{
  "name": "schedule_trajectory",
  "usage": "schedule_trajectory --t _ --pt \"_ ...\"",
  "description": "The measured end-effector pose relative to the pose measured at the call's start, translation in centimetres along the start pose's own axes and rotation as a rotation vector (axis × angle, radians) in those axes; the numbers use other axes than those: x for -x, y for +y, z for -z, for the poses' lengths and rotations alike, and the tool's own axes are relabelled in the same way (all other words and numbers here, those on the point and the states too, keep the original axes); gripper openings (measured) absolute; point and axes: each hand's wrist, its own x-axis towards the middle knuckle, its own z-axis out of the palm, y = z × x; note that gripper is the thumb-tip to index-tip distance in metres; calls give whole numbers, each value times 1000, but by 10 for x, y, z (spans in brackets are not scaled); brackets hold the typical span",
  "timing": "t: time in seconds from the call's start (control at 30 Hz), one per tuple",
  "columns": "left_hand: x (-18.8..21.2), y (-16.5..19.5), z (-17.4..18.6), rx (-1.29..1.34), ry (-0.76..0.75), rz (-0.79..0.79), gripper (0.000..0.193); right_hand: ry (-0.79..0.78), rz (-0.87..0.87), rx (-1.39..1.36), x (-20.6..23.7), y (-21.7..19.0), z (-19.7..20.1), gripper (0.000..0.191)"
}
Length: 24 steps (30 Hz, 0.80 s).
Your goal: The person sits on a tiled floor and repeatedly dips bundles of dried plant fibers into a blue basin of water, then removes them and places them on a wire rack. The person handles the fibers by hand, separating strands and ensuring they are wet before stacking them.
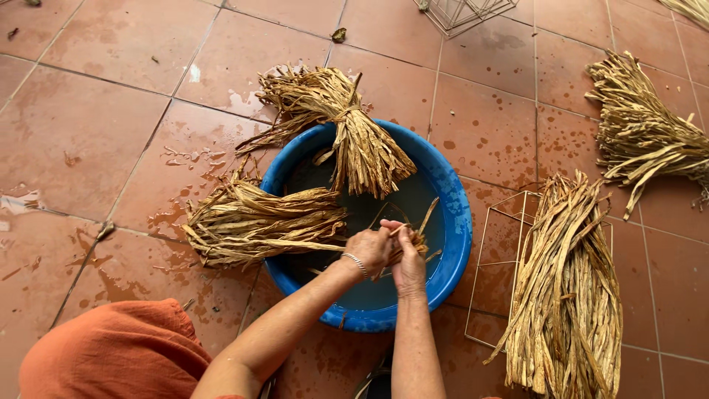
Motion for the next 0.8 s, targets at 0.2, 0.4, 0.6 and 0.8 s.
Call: schedule_trajectory --t 0.2,0.4,0.6,0.8 --pt "-1 46 -16 33 -99 -76 29 276 26 -97 -8 -19 34 28" --pt "14 62 -25 52 -121 -182 26 461 31 -290 -44 -34 110 24" --pt "59 49 -34 112 -70 -323 22 636 129 -295 -50 -85 166 24" --pt "81 37 -28 197 -189 -299 20 880 166 -150 -41 -115 166 24"
